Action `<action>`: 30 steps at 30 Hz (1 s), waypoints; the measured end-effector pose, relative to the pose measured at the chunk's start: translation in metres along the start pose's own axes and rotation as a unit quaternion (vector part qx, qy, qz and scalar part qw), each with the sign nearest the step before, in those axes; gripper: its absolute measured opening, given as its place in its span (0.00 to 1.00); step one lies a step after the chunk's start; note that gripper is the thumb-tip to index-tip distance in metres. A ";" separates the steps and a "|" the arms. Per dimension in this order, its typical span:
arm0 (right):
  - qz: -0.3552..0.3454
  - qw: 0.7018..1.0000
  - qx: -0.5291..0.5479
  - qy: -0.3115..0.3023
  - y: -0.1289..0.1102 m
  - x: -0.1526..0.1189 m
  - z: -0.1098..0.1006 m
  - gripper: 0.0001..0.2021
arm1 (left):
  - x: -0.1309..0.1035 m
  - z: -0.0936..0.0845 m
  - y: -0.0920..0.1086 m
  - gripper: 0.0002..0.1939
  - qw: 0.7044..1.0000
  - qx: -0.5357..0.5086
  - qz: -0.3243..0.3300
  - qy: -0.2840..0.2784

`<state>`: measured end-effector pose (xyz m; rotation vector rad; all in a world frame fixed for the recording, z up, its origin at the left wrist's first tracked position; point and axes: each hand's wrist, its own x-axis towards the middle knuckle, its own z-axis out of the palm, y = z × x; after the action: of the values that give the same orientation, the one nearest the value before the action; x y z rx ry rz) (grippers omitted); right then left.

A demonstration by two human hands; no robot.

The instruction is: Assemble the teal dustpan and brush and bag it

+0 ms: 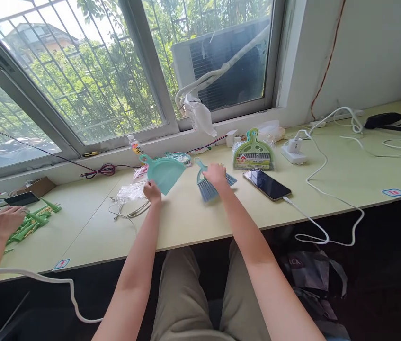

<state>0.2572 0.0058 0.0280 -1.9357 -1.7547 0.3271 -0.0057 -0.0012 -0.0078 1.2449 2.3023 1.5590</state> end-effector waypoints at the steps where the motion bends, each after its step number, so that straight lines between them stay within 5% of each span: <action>1: 0.013 0.998 -0.056 -0.021 0.003 0.000 0.002 0.11 | -0.002 0.002 0.001 0.18 1.000 0.012 0.015 -0.019; 9: 0.011 0.991 -0.135 -0.018 0.014 0.002 0.023 0.18 | -0.005 0.012 0.000 0.29 0.974 0.074 0.029 -0.211; 16: 0.010 0.987 -0.155 -0.032 0.016 0.004 0.022 0.18 | -0.010 0.016 -0.002 0.25 0.971 0.176 0.076 -0.144; 22: 0.007 0.993 -0.118 -0.027 0.014 0.002 0.022 0.19 | -0.018 0.016 0.002 0.17 0.927 0.256 0.159 -0.221; 27: -0.039 0.995 -0.072 0.061 0.003 0.000 0.016 0.18 | -0.032 0.018 0.008 0.20 0.903 0.264 0.220 -0.258; 30: -0.092 0.993 -0.062 0.046 -0.006 -0.005 0.018 0.15 | -0.046 0.021 0.013 0.24 0.881 0.232 0.290 -0.293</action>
<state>0.2422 0.0045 0.0155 -1.8223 -1.9144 0.0642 0.0423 -0.0142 -0.0230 2.2936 2.0194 0.5247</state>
